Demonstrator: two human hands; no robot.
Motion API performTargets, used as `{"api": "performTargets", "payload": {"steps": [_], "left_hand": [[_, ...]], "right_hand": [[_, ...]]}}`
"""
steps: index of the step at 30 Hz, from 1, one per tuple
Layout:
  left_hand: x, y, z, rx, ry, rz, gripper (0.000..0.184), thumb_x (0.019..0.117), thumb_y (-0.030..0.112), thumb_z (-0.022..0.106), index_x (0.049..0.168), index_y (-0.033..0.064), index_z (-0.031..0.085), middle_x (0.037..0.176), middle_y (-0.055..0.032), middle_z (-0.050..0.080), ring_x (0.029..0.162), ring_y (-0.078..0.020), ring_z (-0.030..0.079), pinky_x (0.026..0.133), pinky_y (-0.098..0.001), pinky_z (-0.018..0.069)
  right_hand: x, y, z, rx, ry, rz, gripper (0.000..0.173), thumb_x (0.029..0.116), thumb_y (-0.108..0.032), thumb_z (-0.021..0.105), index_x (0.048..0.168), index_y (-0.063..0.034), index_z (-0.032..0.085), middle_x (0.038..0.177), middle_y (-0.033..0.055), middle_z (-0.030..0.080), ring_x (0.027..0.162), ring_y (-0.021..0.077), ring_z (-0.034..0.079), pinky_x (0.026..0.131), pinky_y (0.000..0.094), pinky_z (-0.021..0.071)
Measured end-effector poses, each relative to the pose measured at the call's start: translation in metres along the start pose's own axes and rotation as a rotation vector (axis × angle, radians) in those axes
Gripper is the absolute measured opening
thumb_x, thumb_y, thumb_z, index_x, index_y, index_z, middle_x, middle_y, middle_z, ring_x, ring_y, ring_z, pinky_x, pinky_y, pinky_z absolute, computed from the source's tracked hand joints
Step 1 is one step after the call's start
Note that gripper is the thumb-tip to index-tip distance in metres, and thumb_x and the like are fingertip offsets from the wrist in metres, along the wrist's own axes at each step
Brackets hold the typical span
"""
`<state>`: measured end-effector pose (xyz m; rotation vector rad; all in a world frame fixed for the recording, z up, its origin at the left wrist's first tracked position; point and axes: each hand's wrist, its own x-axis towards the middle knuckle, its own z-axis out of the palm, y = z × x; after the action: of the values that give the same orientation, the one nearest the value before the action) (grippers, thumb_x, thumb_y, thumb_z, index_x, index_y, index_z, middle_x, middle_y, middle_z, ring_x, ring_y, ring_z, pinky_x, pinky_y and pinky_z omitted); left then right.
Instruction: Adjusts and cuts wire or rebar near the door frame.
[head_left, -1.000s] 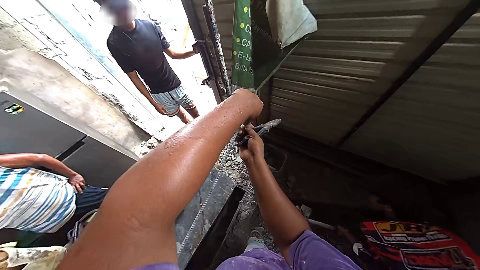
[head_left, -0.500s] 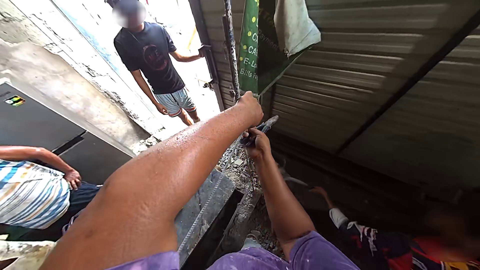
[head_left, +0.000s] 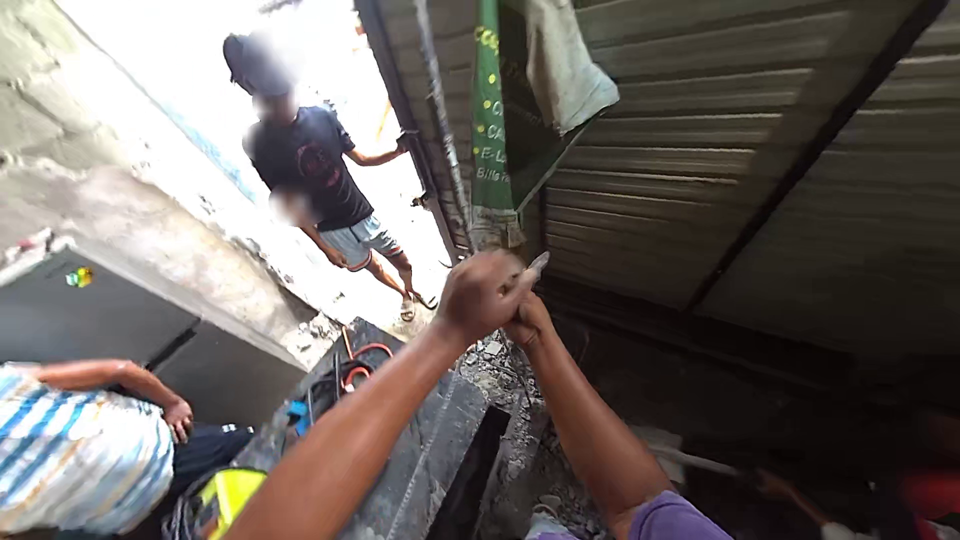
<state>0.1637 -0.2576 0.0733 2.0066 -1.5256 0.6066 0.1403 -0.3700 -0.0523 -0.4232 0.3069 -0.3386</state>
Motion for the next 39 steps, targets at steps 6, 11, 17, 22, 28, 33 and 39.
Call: {"api": "performTargets", "payload": {"steps": [6, 11, 17, 22, 28, 33, 39], "left_hand": [[-0.059, -0.073, 0.011, -0.369, -0.189, -0.839, 0.047, 0.0946, 0.033, 0.073, 0.134, 0.0097, 0.064, 0.131, -0.0112, 0.065, 0.109, -0.0243, 0.067, 0.094, -0.0476, 0.0557], [-0.035, -0.081, 0.030, -0.582, -0.301, -0.846, 0.039, 0.0978, 0.016, 0.069, 0.135, 0.0064, 0.062, 0.132, -0.0118, 0.066, 0.111, -0.0235, 0.067, 0.095, -0.0461, 0.0563], [-0.009, -0.083, 0.026, -0.662, -0.350, -0.855, 0.025, 0.0926, 0.007, 0.073, 0.118, 0.0099, 0.073, 0.101, -0.0063, 0.074, 0.085, -0.0159, 0.068, 0.073, -0.0348, 0.0564], [0.003, -0.093, 0.025, -0.552, -0.419, -0.722, 0.020, 0.0913, 0.008, 0.076, 0.111, 0.0099, 0.077, 0.100, -0.0024, 0.078, 0.092, -0.0103, 0.072, 0.088, -0.0353, 0.0593], [0.000, -0.089, 0.024, -0.512, -0.397, -0.691, 0.015, 0.0918, 0.009, 0.076, 0.107, 0.0109, 0.075, 0.095, -0.0024, 0.076, 0.082, -0.0125, 0.071, 0.078, -0.0377, 0.0600], [0.005, -0.090, 0.021, -0.612, -0.443, -0.734, 0.017, 0.0903, 0.001, 0.074, 0.106, 0.0071, 0.074, 0.097, -0.0054, 0.074, 0.085, -0.0143, 0.069, 0.079, -0.0356, 0.0590], [0.001, -0.090, 0.027, -0.587, -0.364, -0.674, 0.014, 0.0885, 0.001, 0.074, 0.097, 0.0109, 0.077, 0.098, -0.0020, 0.075, 0.085, -0.0126, 0.068, 0.078, -0.0362, 0.0562]], "right_hand": [[0.004, 0.005, -0.001, -0.025, -0.045, -0.002, 0.022, 0.1056, -0.010, 0.054, 0.125, 0.0004, 0.057, 0.084, 0.0087, 0.061, 0.067, 0.0185, 0.062, 0.072, 0.0374, 0.0606], [0.005, 0.002, 0.002, -0.121, -0.022, 0.006, 0.021, 0.1061, -0.013, 0.055, 0.123, -0.0013, 0.058, 0.089, 0.0109, 0.064, 0.068, 0.0193, 0.063, 0.070, 0.0368, 0.0605], [0.006, 0.001, 0.011, -0.110, 0.074, -0.017, 0.019, 0.1059, -0.016, 0.057, 0.117, -0.0010, 0.060, 0.085, 0.0116, 0.065, 0.064, 0.0197, 0.063, 0.064, 0.0358, 0.0597], [0.021, -0.007, 0.012, -0.242, 0.074, -0.040, 0.015, 0.1046, -0.014, 0.058, 0.112, -0.0020, 0.063, 0.080, 0.0097, 0.063, 0.062, 0.0181, 0.061, 0.061, 0.0347, 0.0575], [0.035, -0.022, 0.012, -0.439, -0.001, 0.046, 0.014, 0.1037, -0.016, 0.060, 0.111, -0.0045, 0.064, 0.079, 0.0065, 0.062, 0.062, 0.0155, 0.059, 0.062, 0.0339, 0.0567], [0.064, -0.043, 0.018, -0.688, -0.183, 0.114, 0.014, 0.1014, -0.018, 0.063, 0.109, -0.0064, 0.065, 0.072, 0.0040, 0.061, 0.058, 0.0138, 0.059, 0.059, 0.0325, 0.0557], [0.083, -0.068, 0.055, -1.101, -0.436, 0.173, 0.018, 0.0990, -0.010, 0.059, 0.115, -0.0029, 0.064, 0.083, 0.0068, 0.066, 0.066, 0.0136, 0.061, 0.062, 0.0318, 0.0547]]}}
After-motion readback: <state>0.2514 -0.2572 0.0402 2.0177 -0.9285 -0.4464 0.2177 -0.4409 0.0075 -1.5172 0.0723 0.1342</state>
